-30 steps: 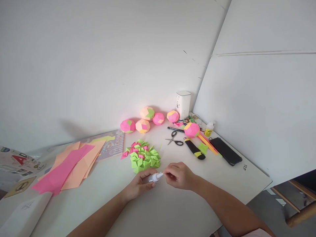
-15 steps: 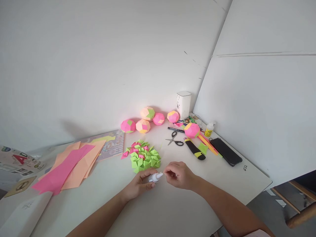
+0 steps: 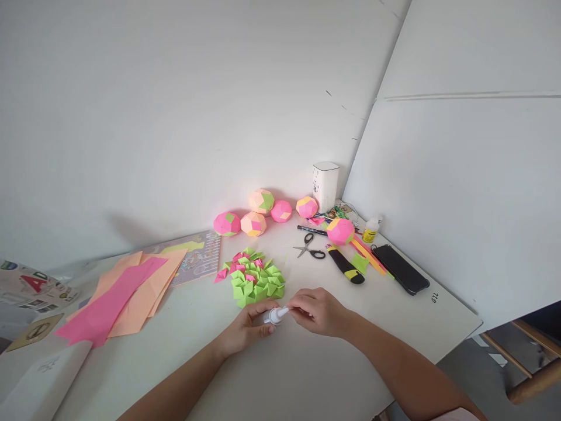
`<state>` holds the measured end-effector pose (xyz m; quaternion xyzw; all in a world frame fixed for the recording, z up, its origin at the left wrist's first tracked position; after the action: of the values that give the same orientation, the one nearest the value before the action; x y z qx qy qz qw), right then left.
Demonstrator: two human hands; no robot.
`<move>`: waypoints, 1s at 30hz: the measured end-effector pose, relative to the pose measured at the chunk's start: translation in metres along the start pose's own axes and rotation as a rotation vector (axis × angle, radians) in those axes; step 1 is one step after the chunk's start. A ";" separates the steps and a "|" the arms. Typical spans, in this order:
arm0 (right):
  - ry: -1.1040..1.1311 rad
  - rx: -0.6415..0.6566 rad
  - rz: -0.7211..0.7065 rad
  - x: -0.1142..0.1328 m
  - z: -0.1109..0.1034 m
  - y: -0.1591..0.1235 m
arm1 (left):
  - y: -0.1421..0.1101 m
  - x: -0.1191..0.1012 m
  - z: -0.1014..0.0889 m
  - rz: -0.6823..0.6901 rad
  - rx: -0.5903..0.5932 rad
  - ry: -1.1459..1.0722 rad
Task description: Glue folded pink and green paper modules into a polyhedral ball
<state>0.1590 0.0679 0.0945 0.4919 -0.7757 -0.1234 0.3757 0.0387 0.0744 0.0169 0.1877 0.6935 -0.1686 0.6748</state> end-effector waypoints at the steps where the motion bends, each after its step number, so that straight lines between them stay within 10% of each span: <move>1: -0.010 -0.002 -0.028 0.002 -0.001 0.000 | 0.000 0.000 0.000 -0.003 0.001 0.003; 19: -0.298 -0.121 -0.196 0.021 -0.008 -0.001 | 0.000 0.005 0.000 -0.019 -0.011 0.015; 30: 0.063 -0.110 0.032 0.001 -0.005 0.000 | -0.001 0.006 0.000 -0.014 -0.020 0.035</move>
<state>0.1621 0.0677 0.0983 0.4618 -0.7632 -0.1443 0.4284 0.0381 0.0742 0.0110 0.1792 0.7083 -0.1632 0.6630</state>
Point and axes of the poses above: each hand's wrist, its own y-axis towards the middle knuckle, its own z-axis out of the palm, x = y × z, the point moved 9 cm from there along y, towards the middle knuckle, and after that the axes turned 2 degrees about -y, right-handed, at the moved point
